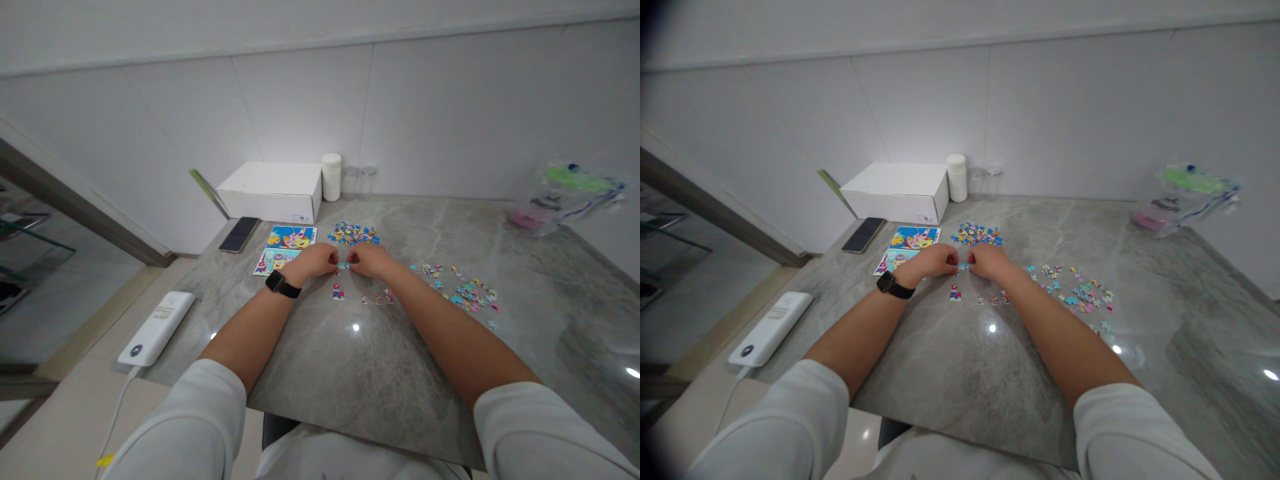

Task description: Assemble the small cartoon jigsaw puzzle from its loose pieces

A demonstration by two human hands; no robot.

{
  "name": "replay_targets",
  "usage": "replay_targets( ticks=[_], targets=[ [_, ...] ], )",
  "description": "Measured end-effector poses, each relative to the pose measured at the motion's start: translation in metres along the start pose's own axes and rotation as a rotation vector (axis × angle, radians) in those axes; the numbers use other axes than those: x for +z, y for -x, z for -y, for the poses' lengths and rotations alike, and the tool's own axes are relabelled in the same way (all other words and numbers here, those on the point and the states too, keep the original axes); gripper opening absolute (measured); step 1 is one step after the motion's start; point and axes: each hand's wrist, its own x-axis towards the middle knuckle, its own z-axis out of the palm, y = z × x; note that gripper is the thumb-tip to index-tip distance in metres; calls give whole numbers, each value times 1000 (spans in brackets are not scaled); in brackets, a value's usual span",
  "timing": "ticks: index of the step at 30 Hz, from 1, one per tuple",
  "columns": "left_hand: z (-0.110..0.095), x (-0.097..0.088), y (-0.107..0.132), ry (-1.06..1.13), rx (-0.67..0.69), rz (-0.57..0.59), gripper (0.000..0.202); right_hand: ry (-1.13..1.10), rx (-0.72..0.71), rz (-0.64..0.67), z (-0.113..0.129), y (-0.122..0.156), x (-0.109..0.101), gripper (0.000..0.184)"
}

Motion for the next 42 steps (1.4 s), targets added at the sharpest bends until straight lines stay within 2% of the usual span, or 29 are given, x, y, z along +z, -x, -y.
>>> replay_targets(
  ticks=[6,18,23,27,35,42],
  targets=[
    [-1,-1,0,1,3,2,19,6,-31,-25,0,-2,7,19],
    [2,2,-1,20,13,-6,18,10,-36,-43,2,-1,6,15],
    [1,2,0,8,18,-3,18,-74,-60,-18,-5,-6,5,17],
    [1,1,0,-1,40,-15,19,-161,-50,-58,-14,-11,2,17],
    [2,1,-1,-21,59,-23,16,-143,43,-202,-28,-4,-26,20],
    [2,3,-3,-32,102,-174,17,-118,111,-281,-34,18,-66,24]
  ],
)
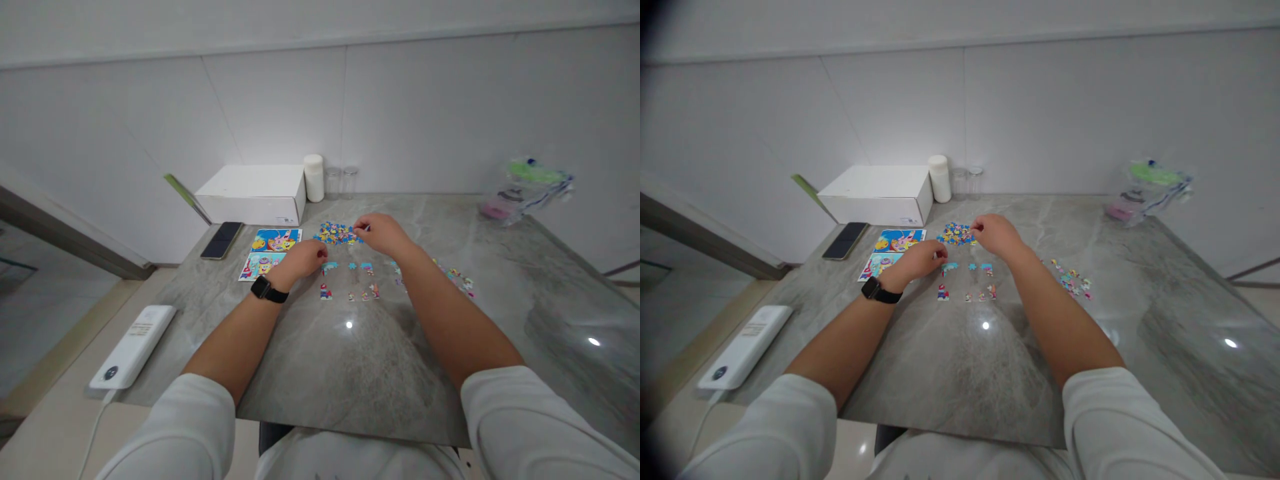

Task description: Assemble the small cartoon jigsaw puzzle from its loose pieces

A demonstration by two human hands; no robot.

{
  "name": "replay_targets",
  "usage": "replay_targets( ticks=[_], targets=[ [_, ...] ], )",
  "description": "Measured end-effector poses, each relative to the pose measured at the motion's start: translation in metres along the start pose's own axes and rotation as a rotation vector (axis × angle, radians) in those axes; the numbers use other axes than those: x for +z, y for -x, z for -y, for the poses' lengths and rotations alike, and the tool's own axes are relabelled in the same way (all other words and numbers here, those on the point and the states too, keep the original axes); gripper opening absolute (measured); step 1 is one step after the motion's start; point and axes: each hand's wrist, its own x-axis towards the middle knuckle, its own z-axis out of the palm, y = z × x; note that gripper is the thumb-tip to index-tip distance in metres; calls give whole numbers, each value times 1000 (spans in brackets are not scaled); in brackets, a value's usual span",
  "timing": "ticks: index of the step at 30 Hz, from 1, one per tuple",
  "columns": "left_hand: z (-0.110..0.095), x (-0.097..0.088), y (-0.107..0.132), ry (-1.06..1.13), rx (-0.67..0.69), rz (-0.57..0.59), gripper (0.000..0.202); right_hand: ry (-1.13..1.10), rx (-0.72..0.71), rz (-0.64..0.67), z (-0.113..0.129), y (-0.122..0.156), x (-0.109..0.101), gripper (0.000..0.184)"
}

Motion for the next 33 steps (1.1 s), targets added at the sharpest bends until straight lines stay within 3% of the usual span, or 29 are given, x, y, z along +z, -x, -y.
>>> replay_targets(
  ticks=[7,11,15,21,28,33],
  targets=[
    [-5,9,-2,37,80,-84,20,-34,53,-225,-20,26,-67,32],
    [-5,20,-3,9,127,-94,25,-24,112,-242,-35,41,-84,33],
    [-4,28,-5,-9,189,-77,29,41,175,-107,-56,55,-77,26],
    [-2,33,-7,15,211,-74,29,172,200,74,-96,75,-50,24],
    [-3,33,-6,43,196,-54,27,220,198,64,-121,97,-19,28],
    [-5,31,-6,53,190,-76,28,248,108,73,-121,103,-15,28]
  ],
)
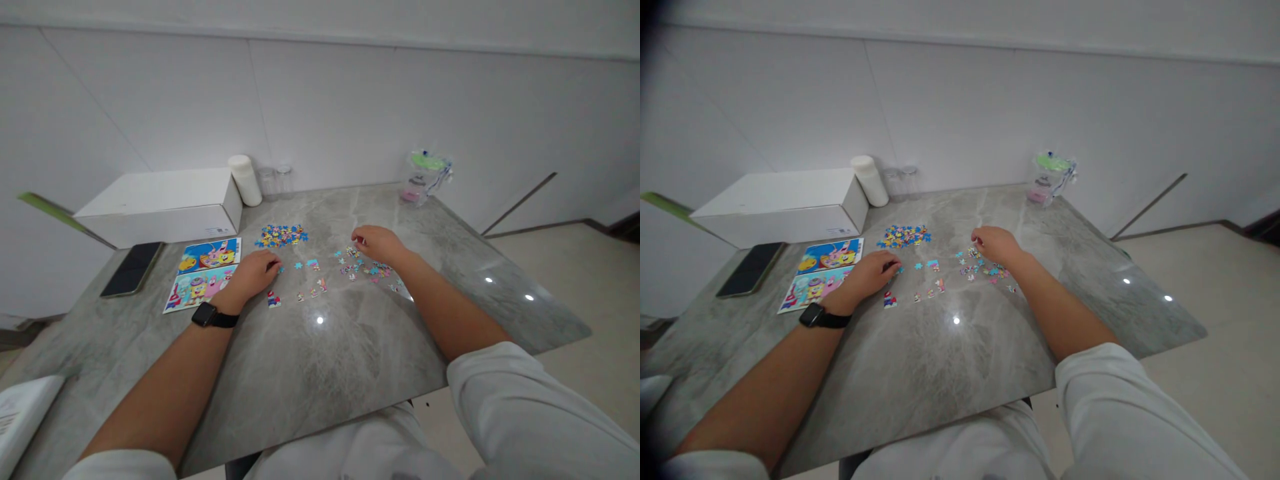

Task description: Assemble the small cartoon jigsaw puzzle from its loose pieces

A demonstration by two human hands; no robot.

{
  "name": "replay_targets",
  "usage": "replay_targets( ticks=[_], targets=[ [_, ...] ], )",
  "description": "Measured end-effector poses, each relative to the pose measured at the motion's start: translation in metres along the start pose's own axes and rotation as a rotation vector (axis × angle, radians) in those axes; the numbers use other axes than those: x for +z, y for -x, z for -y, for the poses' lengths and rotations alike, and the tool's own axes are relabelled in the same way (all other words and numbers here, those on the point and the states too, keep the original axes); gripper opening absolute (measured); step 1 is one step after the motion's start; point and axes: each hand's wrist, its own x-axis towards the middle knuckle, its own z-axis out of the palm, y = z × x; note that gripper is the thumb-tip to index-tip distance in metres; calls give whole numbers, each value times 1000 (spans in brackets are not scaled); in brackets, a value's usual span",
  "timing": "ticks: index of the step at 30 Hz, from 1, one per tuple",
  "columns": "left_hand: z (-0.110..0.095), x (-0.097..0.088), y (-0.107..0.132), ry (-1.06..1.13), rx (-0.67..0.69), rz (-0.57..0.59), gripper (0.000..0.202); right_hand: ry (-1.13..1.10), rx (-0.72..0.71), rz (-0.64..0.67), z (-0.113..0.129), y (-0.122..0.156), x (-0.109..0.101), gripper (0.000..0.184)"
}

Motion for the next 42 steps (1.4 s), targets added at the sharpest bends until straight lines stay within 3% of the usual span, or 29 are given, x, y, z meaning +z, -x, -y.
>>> replay_targets(
  ticks=[9,23,28,31,35,38,42],
  targets=[
    [-4,-1,4,-2,-50,-192,32,61,5,294,-7,2,0,27],
    [-4,-2,7,-19,-109,-294,37,-4,29,360,-6,2,4,27],
    [-3,-1,7,-13,-113,-296,37,-118,11,403,-18,1,-3,15],
    [1,1,7,-20,-100,-309,37,-238,10,336,-27,-1,-9,11],
    [4,3,6,-17,-83,-325,34,-542,-17,55,-26,-9,-19,23],
    [4,5,6,-13,-76,-343,32,-714,-81,-87,-10,-21,-28,32],
    [4,5,6,11,-57,-353,30,-767,-172,-150,22,-43,-44,33]
  ],
)
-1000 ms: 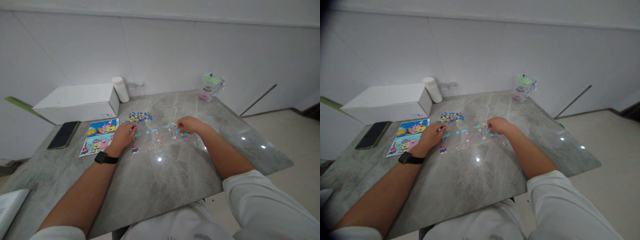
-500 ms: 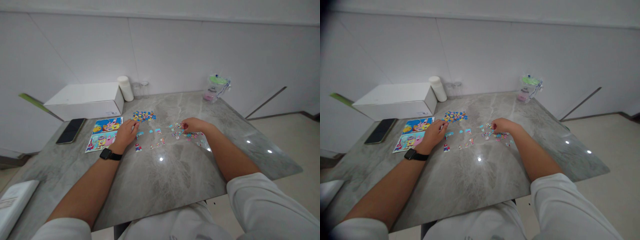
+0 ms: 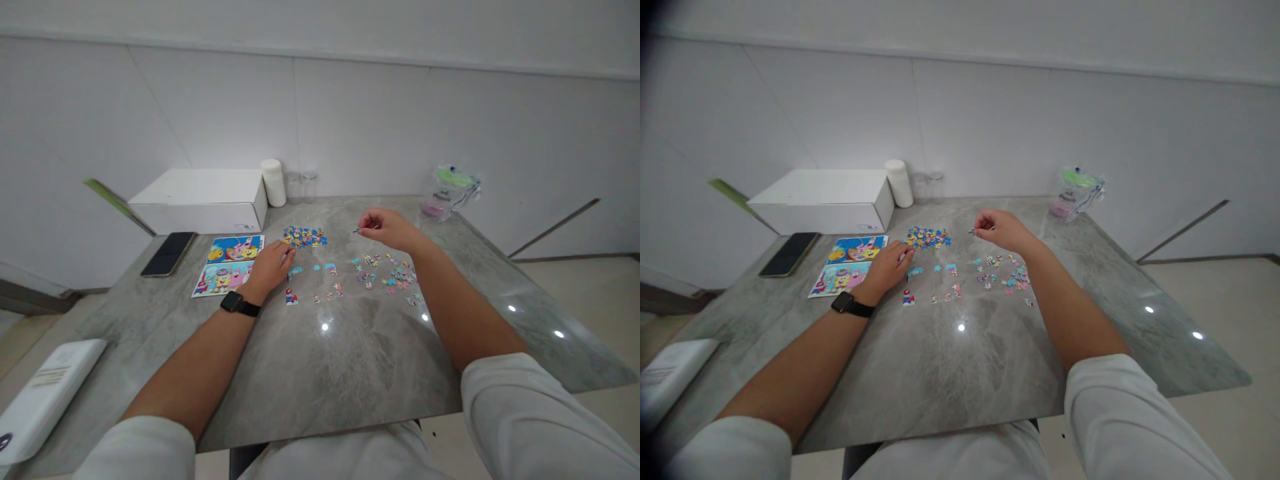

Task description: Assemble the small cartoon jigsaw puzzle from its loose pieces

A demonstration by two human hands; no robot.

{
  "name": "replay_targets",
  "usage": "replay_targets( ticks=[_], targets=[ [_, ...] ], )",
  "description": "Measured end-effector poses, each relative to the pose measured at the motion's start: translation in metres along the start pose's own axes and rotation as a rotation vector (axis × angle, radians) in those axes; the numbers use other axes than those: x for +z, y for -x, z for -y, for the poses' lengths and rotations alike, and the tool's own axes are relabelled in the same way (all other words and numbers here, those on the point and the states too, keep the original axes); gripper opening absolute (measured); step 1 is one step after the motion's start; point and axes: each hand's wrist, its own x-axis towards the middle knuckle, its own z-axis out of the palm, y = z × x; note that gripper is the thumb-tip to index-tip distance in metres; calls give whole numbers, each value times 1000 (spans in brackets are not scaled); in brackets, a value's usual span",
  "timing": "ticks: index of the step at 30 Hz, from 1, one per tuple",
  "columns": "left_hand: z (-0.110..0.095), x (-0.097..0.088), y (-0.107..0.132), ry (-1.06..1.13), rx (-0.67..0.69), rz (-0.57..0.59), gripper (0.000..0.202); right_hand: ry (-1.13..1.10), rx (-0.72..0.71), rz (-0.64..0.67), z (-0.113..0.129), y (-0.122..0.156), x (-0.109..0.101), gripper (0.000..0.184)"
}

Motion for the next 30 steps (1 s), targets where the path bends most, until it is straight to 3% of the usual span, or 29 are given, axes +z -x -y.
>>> replay_targets(
  ticks=[5,10,18,22,30],
  targets=[
    [0,0,1,19,14,2,28,-95,-58,25,30,-31,21,30],
    [-3,-2,0,39,5,13,23,-115,-79,24,30,-48,59,25],
    [-4,-2,-1,77,7,49,17,-60,-95,126,4,-42,119,9],
    [-2,-2,1,92,28,63,17,17,-87,147,1,-37,137,2],
    [3,0,2,94,84,110,12,159,-90,182,6,-29,158,8]
  ],
)
